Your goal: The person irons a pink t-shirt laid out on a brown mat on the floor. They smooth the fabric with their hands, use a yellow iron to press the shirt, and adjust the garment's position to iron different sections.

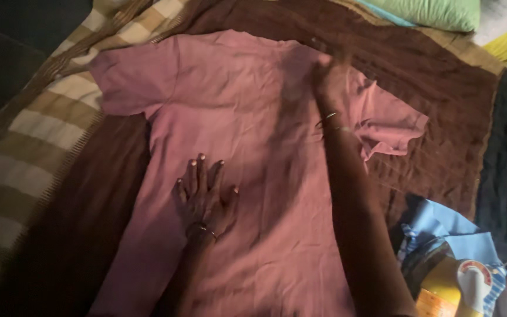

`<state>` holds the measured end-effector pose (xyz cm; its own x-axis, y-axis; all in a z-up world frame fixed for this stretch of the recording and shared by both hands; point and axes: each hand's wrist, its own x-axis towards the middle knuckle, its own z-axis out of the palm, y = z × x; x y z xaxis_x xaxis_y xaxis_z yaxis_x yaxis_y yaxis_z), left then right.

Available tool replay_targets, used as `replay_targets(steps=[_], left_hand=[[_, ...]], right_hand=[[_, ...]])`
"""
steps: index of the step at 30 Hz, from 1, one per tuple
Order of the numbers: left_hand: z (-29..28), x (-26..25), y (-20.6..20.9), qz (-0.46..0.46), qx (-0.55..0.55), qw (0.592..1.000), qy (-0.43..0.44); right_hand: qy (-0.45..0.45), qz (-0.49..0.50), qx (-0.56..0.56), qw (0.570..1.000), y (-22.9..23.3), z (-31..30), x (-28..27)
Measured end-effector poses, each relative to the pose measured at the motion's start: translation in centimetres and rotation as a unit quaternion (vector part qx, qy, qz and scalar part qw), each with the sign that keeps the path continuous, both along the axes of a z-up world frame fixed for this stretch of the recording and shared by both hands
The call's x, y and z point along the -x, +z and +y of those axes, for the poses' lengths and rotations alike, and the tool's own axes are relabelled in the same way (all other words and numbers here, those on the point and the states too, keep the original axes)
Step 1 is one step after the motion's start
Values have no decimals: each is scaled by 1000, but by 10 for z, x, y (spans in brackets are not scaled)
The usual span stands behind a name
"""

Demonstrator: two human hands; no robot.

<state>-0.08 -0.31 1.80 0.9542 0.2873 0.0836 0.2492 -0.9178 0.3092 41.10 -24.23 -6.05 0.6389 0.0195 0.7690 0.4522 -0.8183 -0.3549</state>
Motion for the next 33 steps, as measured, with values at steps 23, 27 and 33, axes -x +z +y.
replay_targets(steps=[23,27,33], left_hand=[[-1,13,0,-72,-12,997,15],[1,14,-17,-74,-13,997,17],[2,10,-55,-144,-64,987,32]], right_hand=[[81,204,193,956,39,45,232],[14,268,199,943,50,0,312],[-83,280,190,937,41,-24,408]])
